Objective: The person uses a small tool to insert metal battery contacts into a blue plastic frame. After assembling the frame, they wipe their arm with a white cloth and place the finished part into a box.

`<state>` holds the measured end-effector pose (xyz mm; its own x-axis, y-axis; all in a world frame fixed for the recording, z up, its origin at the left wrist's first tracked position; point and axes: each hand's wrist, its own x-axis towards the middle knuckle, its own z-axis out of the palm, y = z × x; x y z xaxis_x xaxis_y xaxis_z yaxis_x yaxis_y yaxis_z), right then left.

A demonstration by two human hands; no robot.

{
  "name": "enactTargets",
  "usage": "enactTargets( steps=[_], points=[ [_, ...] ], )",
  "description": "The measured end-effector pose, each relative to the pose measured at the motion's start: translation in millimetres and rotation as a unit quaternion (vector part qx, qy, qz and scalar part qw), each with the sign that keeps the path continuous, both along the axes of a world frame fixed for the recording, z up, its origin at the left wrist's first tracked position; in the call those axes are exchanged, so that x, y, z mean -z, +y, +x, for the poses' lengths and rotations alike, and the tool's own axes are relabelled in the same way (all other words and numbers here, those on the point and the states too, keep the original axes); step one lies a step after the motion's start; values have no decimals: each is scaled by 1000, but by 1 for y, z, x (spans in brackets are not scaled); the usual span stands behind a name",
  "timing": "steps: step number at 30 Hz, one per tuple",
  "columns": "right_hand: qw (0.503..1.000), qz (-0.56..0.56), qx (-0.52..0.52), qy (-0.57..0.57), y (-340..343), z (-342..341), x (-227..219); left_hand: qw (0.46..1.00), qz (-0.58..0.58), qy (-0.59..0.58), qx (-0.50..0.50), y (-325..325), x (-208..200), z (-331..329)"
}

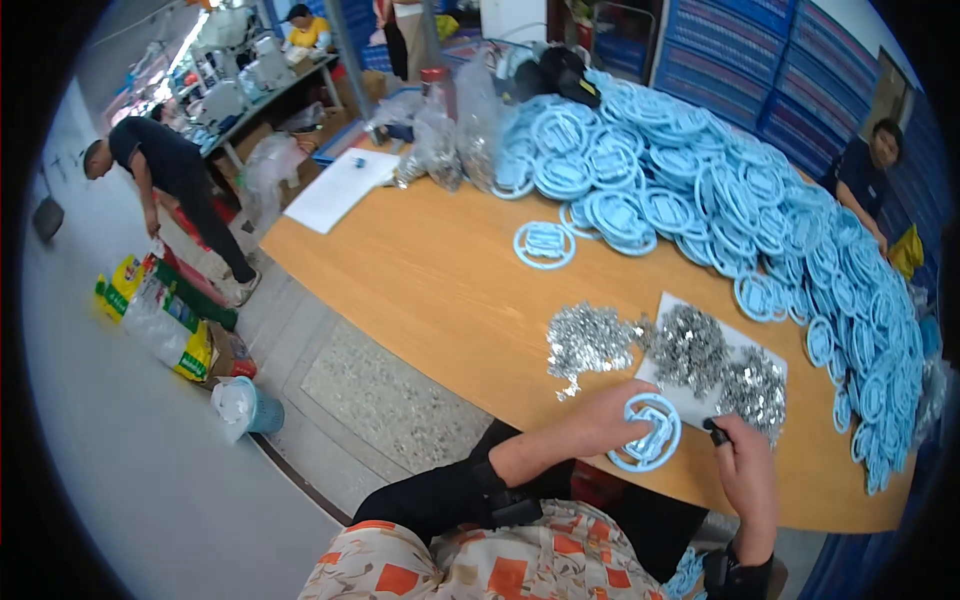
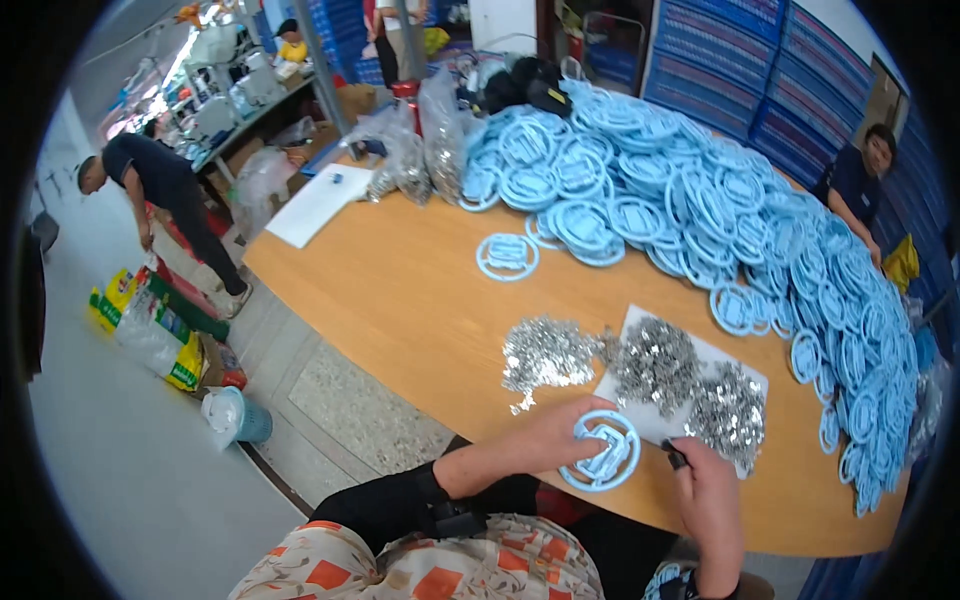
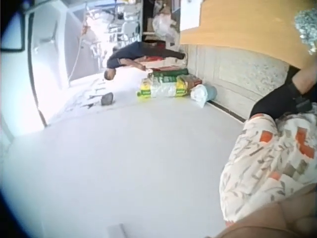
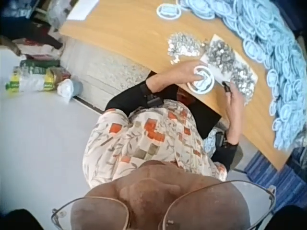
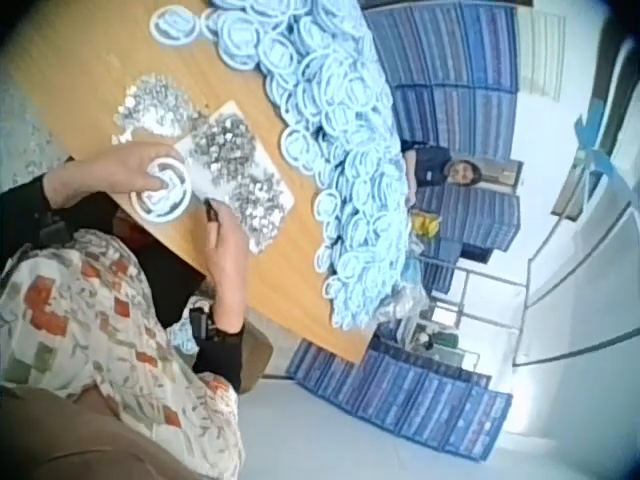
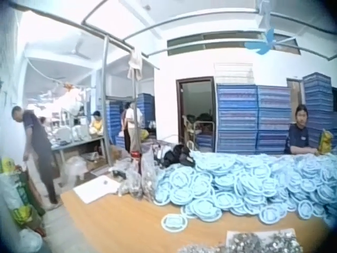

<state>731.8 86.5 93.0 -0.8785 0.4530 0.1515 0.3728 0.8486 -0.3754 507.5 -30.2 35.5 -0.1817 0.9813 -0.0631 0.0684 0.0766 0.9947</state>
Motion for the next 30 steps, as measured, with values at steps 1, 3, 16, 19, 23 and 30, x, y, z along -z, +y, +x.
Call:
enactTargets(
  steps=[1,3,16,19,23,30],
  points=[
    [982,-71,79,153,1,5,28,999,-26,-47,9,0,-12,1],
    [933,-164,113,299,-4,0,46,993,4,-121,7,2,-9,7],
    [802,-492,206,268,-6,3,30,990,83,116,-8,-9,-30,22],
    [816,-500,140,254,-14,-21,15,986,92,135,-32,-23,-31,10],
    [803,-531,150,225,-26,-50,-2,999,32,-13,-12,-26,-17,-7],
    [800,-537,146,226,-17,-34,3,999,-22,-36,-9,-12,-23,7]
  ],
)
